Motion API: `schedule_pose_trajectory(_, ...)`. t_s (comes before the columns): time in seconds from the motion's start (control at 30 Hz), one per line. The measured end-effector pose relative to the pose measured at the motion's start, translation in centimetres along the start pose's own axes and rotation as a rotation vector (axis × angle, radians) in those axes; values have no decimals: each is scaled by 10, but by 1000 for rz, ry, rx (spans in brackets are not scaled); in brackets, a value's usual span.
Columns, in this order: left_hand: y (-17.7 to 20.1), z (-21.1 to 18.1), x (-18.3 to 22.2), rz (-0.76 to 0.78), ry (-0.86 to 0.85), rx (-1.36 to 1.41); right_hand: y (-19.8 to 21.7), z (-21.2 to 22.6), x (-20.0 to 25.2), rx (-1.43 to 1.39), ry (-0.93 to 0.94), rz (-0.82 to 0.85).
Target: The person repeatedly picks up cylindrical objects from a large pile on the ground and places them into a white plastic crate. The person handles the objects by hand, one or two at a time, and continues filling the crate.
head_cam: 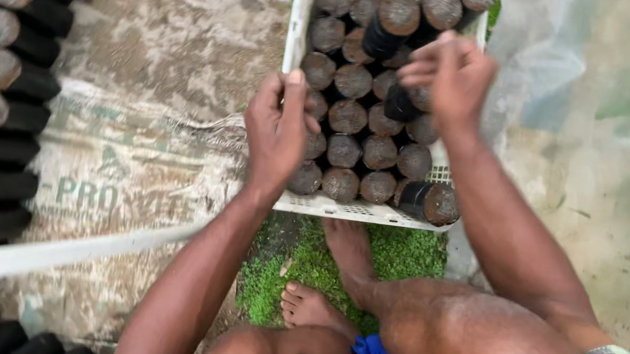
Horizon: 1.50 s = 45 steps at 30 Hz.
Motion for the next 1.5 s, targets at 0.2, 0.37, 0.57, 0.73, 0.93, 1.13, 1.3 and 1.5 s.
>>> schedule_pose_trajectory(0.2,-48,30,-63,159,210,-79,61,-53,-95,82,-280,-106)
schedule_pose_trajectory(0.37,-68,53,-85,215,294,-210,40,-91,-110,-42,-536,-121)
schedule_pose_trajectory(0.57,-88,59,-97,218,296,-308,43,-116,-127,63,-311,-9)
schedule_pose_trajectory(0.73,-100,57,-94,174,247,-264,49,-105,-129,178,-176,11)
schedule_pose_trajectory(0.93,-120,35,-93,196,261,-171,69,-8,-79,177,-54,136)
schedule_pose_trajectory(1.13,-144,12,-77,440,305,0,62,79,-36,203,4,566)
schedule_pose_trajectory(1.3,-132,12,-52,544,354,91,52,75,-17,384,-57,738)
schedule_pose_trajectory(1.5,-96,7,-26,470,400,182,65,7,-52,133,-299,605)
Point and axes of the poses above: each hand's wrist, its own x-axis away from the middle knuckle, its own y-axis out of the back of the hand, z = x × y, the point moved 3 cm from there along -x, towards the middle knuckle, and after that the axes turned 9 degrees about -x, right-handed, at the moved point
